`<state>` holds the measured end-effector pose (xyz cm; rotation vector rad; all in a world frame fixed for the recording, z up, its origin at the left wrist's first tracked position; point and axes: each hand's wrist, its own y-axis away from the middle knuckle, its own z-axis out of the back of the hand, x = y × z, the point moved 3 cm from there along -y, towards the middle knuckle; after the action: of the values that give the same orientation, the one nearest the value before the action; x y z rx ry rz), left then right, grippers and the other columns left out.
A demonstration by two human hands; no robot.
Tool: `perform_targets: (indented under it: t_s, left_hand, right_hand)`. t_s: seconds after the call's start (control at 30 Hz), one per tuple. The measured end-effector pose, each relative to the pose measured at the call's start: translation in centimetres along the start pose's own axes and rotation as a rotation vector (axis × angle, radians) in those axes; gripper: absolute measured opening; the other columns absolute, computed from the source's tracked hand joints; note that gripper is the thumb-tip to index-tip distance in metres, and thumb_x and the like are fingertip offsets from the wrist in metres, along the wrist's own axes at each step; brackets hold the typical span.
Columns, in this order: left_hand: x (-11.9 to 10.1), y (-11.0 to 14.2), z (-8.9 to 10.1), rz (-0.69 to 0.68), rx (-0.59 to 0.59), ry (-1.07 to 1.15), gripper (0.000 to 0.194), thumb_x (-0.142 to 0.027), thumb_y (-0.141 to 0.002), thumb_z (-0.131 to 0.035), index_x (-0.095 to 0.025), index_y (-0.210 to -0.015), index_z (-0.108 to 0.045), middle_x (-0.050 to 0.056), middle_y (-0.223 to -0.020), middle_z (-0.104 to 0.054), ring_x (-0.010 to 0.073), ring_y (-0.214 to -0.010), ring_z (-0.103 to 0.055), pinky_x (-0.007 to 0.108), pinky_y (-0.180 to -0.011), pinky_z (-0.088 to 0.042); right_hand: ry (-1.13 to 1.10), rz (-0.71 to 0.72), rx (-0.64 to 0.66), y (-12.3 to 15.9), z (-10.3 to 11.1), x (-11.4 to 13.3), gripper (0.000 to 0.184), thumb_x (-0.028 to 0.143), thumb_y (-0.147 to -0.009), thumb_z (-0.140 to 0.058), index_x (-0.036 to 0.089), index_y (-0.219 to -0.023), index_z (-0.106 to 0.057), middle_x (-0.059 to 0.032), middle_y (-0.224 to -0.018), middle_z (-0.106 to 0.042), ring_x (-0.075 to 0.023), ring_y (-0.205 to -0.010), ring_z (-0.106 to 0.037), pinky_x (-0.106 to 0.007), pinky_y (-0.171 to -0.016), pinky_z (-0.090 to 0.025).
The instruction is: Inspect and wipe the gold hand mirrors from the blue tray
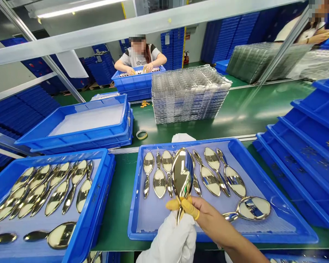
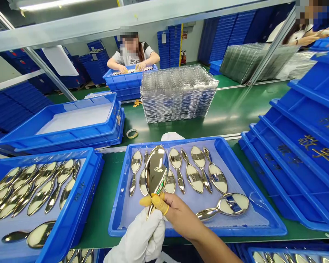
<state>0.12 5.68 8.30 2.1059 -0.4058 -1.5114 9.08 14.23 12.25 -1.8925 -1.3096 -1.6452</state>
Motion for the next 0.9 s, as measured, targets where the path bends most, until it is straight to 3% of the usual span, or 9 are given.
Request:
perform_targets:
  t_s: [0.1, 0.23, 0.33, 0.57, 0.67, 0.73, 0.8, 0.9]
  left_hand:
    - [-1.2, 0.6, -1.2, 0.017, 0.057, 0.013, 0.056, -0.078, -0.079, -0.054, -0.023, -0.072, -0.049, -0.008, -0.041, -0.038, 0.0077, -0.033, -0.029, 0.025, -0.037, -0.023]
    - [-1.9, 1.7, -2.2, 0.086, 0.118, 0.011, 0.065, -0.077, -0.072, -0.062, -0.017, -0.097, -0.053, -0.011, -0.042, -0.043, 0.007, -0.035, -0.031, 0.021, -0.039, -0.021]
    - [-0.8, 2.2, -1.8, 0.122, 0.104, 0.016, 0.061, -0.067, -0.08, -0.061, -0.015, -0.112, -0.053, -0.01, -0.046, -0.046, 0.0079, -0.038, -0.035, 0.021, -0.041, -0.021]
    - [1.9, 2.2, -0.2, 0.063, 0.108, 0.086, 0.055, -0.065, -0.085, -0.06, -0.018, -0.113, -0.058, -0.006, -0.053, -0.05, 0.0072, -0.043, -0.034, 0.022, -0.044, -0.024]
    - [2.2, 2.0, -0.1, 0.017, 0.167, 0.118, 0.051, -0.06, -0.084, -0.066, -0.018, -0.112, -0.06, -0.003, -0.057, -0.058, 0.0087, -0.047, -0.044, 0.023, -0.049, -0.032]
    - [2.5, 1.7, -0.1, -0.018, 0.233, 0.163, 0.059, -0.06, -0.076, -0.075, -0.018, -0.114, -0.059, -0.002, -0.061, -0.06, 0.0098, -0.052, -0.05, 0.024, -0.055, -0.037]
    - [2.9, 1.2, -0.2, -0.042, 0.303, 0.207, 0.065, -0.063, -0.071, -0.078, -0.018, -0.115, -0.06, -0.002, -0.064, -0.06, 0.0088, -0.051, -0.049, 0.024, -0.053, -0.037]
    - [3.4, 0.7, -0.2, -0.069, 0.362, 0.245, 0.065, -0.067, -0.074, -0.073, -0.017, -0.114, -0.062, -0.001, -0.066, -0.061, 0.0068, -0.046, -0.043, 0.022, -0.047, -0.03]
  right_hand:
    - [-0.108, 0.0, -0.057, -0.1, 0.3, -0.7, 0.061, 0.076, -0.076, -0.066, 0.017, -0.086, -0.077, -0.007, -0.089, -0.073, -0.0214, -0.083, -0.063, -0.037, -0.085, -0.05]
    - [-0.273, 0.016, -0.047, -0.8, 0.2, -0.3, 0.054, 0.071, -0.075, -0.072, 0.017, -0.084, -0.075, -0.0076, -0.093, -0.074, -0.0196, -0.085, -0.065, -0.037, -0.092, -0.049]
    - [-0.351, 0.072, -0.045, -1.5, 0.1, 0.4, 0.048, 0.066, -0.076, -0.074, 0.018, -0.078, -0.073, -0.0068, -0.091, -0.074, -0.0191, -0.089, -0.065, -0.037, -0.099, -0.046]
    - [-0.398, 0.08, -0.108, -2.8, 0.6, 1.1, 0.048, 0.064, -0.071, -0.081, 0.017, -0.081, -0.072, -0.0068, -0.092, -0.072, -0.0226, -0.098, -0.065, -0.041, -0.105, -0.042]
    - [-0.413, 0.157, -0.033, -2.8, 0.8, 1.0, 0.045, 0.062, -0.078, -0.076, 0.018, -0.078, -0.069, -0.007, -0.092, -0.071, -0.0229, -0.099, -0.064, -0.043, -0.104, -0.043]
    - [-0.413, 0.227, 0.062, -2.7, 0.7, 0.8, 0.045, 0.062, -0.083, -0.071, 0.018, -0.076, -0.067, -0.0071, -0.091, -0.07, -0.0226, -0.098, -0.063, -0.044, -0.103, -0.043]
    - [-0.398, 0.29, 0.152, -2.5, 0.5, 0.5, 0.045, 0.062, -0.088, -0.065, 0.019, -0.076, -0.065, -0.0072, -0.09, -0.069, -0.0222, -0.097, -0.063, -0.044, -0.102, -0.043]
    - [-0.352, 0.363, 0.25, -2.2, 0.3, 0.1, 0.047, 0.063, -0.091, -0.059, 0.019, -0.076, -0.062, -0.0079, -0.087, -0.068, -0.0223, -0.095, -0.062, -0.043, -0.097, -0.044]
